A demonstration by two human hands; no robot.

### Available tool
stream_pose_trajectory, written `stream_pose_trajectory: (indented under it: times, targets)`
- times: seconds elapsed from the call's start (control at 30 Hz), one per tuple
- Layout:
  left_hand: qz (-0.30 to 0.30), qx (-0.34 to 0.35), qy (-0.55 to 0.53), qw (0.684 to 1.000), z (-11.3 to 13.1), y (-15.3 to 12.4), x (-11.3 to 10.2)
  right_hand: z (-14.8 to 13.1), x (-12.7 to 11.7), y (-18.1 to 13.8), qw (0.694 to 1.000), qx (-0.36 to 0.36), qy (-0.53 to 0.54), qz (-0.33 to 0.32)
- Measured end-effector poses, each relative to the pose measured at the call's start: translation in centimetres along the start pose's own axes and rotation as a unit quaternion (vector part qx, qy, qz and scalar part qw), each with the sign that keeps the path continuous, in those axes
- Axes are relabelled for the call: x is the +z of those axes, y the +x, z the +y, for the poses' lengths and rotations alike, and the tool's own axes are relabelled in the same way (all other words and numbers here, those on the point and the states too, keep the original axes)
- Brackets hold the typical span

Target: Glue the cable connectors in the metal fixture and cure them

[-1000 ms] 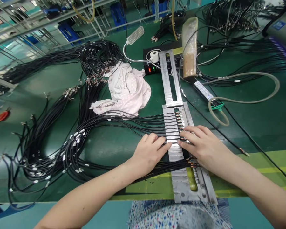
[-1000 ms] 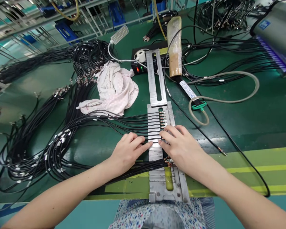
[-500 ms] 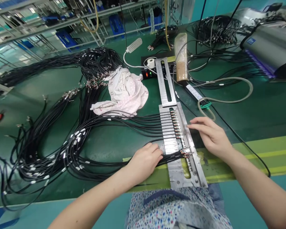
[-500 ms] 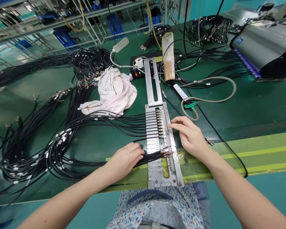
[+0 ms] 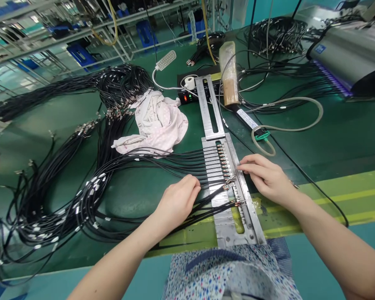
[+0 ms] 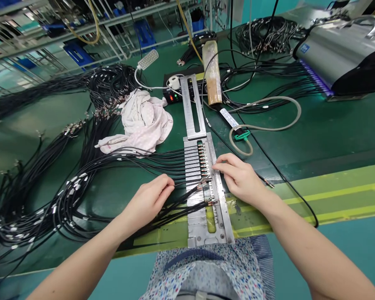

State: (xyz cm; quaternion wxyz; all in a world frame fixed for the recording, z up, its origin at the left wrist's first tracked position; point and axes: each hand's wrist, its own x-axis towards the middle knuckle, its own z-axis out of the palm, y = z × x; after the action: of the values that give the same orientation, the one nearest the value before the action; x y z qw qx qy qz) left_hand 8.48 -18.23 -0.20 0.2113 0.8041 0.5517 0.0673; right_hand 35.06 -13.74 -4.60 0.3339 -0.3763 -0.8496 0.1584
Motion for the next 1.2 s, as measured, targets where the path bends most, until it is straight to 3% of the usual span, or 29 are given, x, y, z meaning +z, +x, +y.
stream_pose_trajectory:
  times: [0.23,0.4,0.6,1.0,1.2]
  targets:
    - [0.009,0.037,-0.002,0.999,-0.2,0.0,0.6,-1.0,0.1,0.4,0.994,-0.073,0.014,-0.086]
    - [0.010,0.029,0.083,0.996,-0.4,0.0,0.6,-1.2,0.1,0.4,0.996,-0.063,0.032,-0.052]
    - [-0.026,0.029,0.195,0.980,-0.3,0.2,0.4,-1.0,0.0,0.4,0.997,-0.049,0.018,-0.058]
    - [-0.041,0.030,0.208,0.977,0.3,0.8,0.0,-1.0,-0.1,0.5,0.996,-0.059,0.017,-0.057]
    - [-0.020,0.071,0.154,0.985,-0.3,0.7,0.6,-1.2,0.6,0.5,0.982,-0.106,-0.058,-0.148]
